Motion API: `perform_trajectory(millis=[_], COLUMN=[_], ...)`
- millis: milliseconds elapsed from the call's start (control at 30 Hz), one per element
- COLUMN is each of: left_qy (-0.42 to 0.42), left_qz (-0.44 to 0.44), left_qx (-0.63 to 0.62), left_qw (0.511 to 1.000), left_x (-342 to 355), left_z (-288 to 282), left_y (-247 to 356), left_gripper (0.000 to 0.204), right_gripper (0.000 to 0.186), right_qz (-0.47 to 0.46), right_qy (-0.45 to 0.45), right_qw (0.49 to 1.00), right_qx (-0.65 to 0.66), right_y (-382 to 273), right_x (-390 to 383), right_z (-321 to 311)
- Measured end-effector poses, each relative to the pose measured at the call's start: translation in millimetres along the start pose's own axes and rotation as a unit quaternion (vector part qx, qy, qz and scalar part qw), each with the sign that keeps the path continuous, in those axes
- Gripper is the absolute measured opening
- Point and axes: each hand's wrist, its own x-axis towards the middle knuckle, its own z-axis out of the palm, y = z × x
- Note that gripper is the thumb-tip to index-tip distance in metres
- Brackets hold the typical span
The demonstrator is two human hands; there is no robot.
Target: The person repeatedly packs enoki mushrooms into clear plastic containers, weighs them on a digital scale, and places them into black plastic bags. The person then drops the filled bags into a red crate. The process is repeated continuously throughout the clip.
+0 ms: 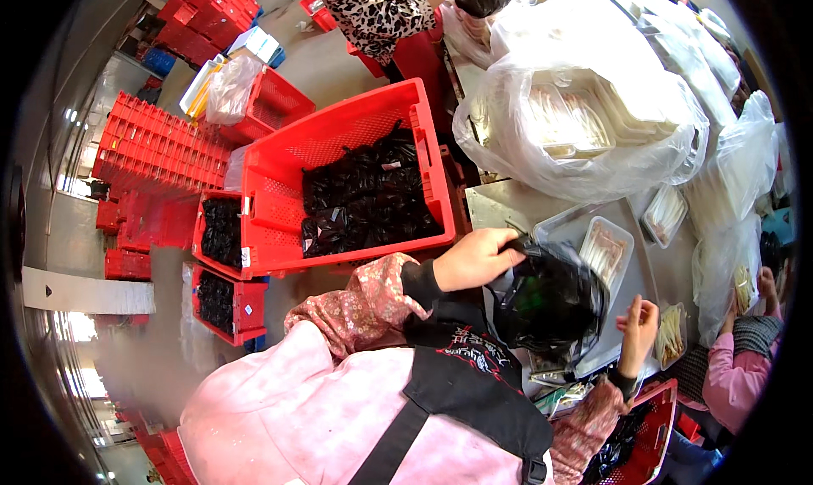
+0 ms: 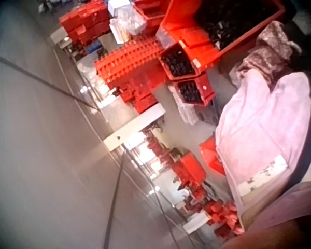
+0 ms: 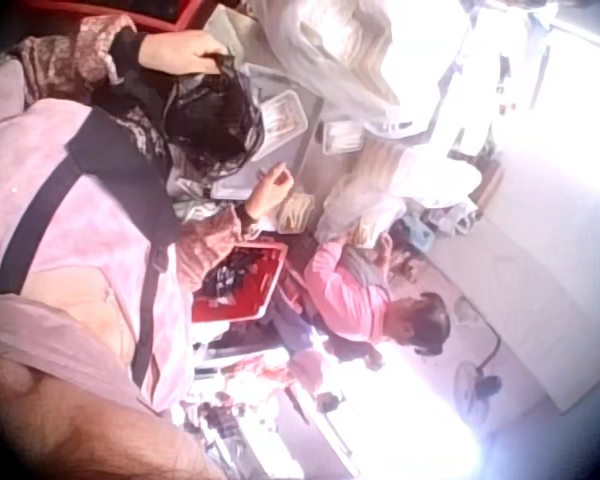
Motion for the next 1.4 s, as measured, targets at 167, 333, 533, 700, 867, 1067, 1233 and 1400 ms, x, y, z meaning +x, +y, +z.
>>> perform_trajectory(millis=[167,333,533,700,867,1067,1233,1400], left_qy=[-0.005,0.114,0.042,-0.111,-0.287,-0.305,-0.157,-0.014], left_qz=[-0.088,0.085,0.072,0.077,0.071,0.229,0.283,0.207], left_qx=[-0.257,-0.252,-0.229,-0.206,-0.159,0.065,0.166,0.173], left_qw=[0.962,0.957,0.97,0.969,0.942,0.922,0.932,0.963], left_x=[18,53,51,49,49,38,22,27], left_z=[-9,-7,6,57,32,64,104,62], left_y=[9,0,17,45,46,40,18,41], left_gripper=[0.03,0.028,0.03,0.016,0.004,0.019,0.019,0.008], right_gripper=[0.035,0.017,0.027,0.036,0.027,0.021,0.022,0.06], right_qz=[0.055,-0.001,0.044,0.144,0.285,0.189,0.064,-0.074], right_qy=[-0.154,-0.1,-0.197,-0.329,-0.196,-0.008,0.041,0.311], right_qw=[0.987,0.966,0.877,0.805,0.721,0.808,0.917,0.945], right_qx=[-0.005,0.238,0.435,0.472,0.6,0.557,0.392,-0.064], right_y=[44,52,6,-22,4,-16,4,0], right_x=[32,2,-71,-82,-74,-49,-38,-53], right_z=[43,37,-6,14,20,69,120,82])
